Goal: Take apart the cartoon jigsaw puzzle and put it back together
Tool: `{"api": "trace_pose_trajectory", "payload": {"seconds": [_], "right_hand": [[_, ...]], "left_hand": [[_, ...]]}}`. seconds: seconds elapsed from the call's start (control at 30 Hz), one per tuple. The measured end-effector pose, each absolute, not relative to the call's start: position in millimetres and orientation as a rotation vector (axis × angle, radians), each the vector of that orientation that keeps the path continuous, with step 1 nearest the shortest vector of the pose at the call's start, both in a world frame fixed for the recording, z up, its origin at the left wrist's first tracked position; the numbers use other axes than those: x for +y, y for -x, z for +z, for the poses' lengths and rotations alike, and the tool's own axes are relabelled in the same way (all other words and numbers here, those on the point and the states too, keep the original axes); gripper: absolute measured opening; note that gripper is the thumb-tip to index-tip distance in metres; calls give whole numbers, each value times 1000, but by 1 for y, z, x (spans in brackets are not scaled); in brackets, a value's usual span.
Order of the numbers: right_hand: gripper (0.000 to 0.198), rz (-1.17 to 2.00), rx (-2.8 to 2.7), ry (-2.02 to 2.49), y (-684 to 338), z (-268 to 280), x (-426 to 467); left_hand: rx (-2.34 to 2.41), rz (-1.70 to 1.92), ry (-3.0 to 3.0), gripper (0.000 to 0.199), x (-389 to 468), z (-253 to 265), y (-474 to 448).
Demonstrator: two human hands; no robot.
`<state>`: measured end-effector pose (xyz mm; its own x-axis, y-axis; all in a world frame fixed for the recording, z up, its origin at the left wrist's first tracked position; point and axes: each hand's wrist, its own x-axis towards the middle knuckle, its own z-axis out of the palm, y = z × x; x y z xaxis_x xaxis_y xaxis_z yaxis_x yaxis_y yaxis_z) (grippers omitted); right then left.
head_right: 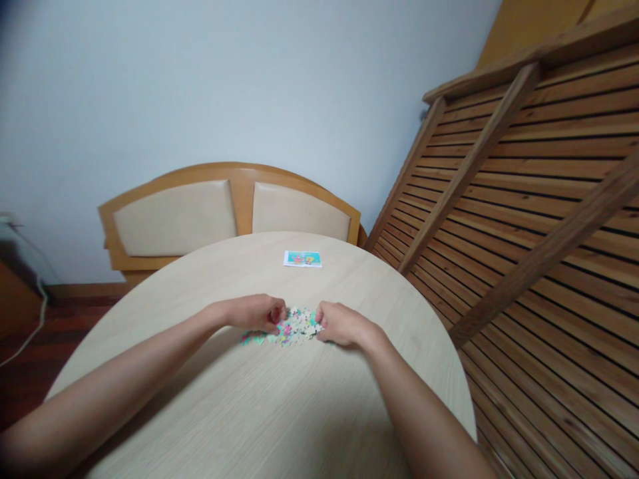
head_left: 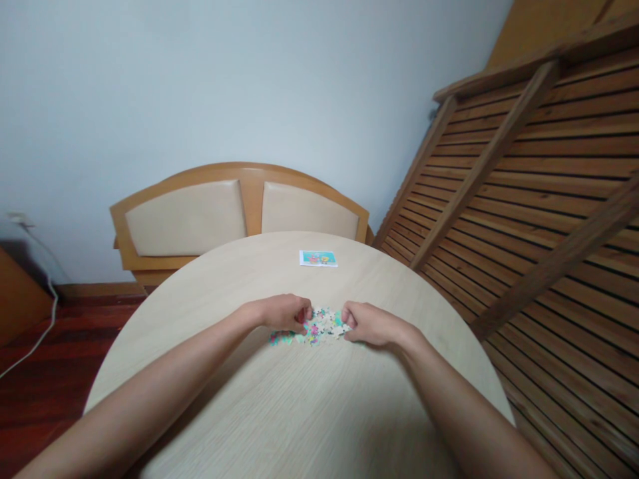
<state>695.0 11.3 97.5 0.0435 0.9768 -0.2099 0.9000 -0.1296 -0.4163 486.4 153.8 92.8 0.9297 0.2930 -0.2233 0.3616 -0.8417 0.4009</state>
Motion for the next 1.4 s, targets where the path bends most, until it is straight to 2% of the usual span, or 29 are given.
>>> {"api": "trace_pose_trajectory", "payload": {"seconds": [0.13,0.3,0.43,0.6,0.7,0.9,1.1,1.17,1.27,1.33,1.4], "right_hand": [[34,567,-1962,2032,-696,93,15],[23,381,-1894,1959,-699,93,21],[26,390,-1877,1988,-701,91,21],[52,450,-1912,2118,-702,86,18],[41,468,-1918,2100,-700,85,17],[16,496,-1972,2010,-690,86,19],[27,531,-1993,1858,-693,85,20],[28,507,-1964,1943,-697,88,17],[41,526,-1887,2170,-701,94,13],[33,573,-1893,2260,-701,97,12],[18,608,-1931,2276,-697,99,12]], "left_hand": [[519,-144,-2744,27,152,99,-486],[587,-251,-2787,55,150,102,-482],[569,-309,-2729,43,150,99,-482],[498,-367,-2711,24,149,98,-484],[499,-365,-2700,20,148,100,-485],[544,-316,-2656,30,147,103,-486],[511,-265,-2632,35,150,99,-487],[512,-251,-2653,32,153,98,-484],[524,-277,-2696,33,159,98,-479],[541,-309,-2698,32,162,98,-477],[531,-338,-2675,23,164,96,-477]]}}
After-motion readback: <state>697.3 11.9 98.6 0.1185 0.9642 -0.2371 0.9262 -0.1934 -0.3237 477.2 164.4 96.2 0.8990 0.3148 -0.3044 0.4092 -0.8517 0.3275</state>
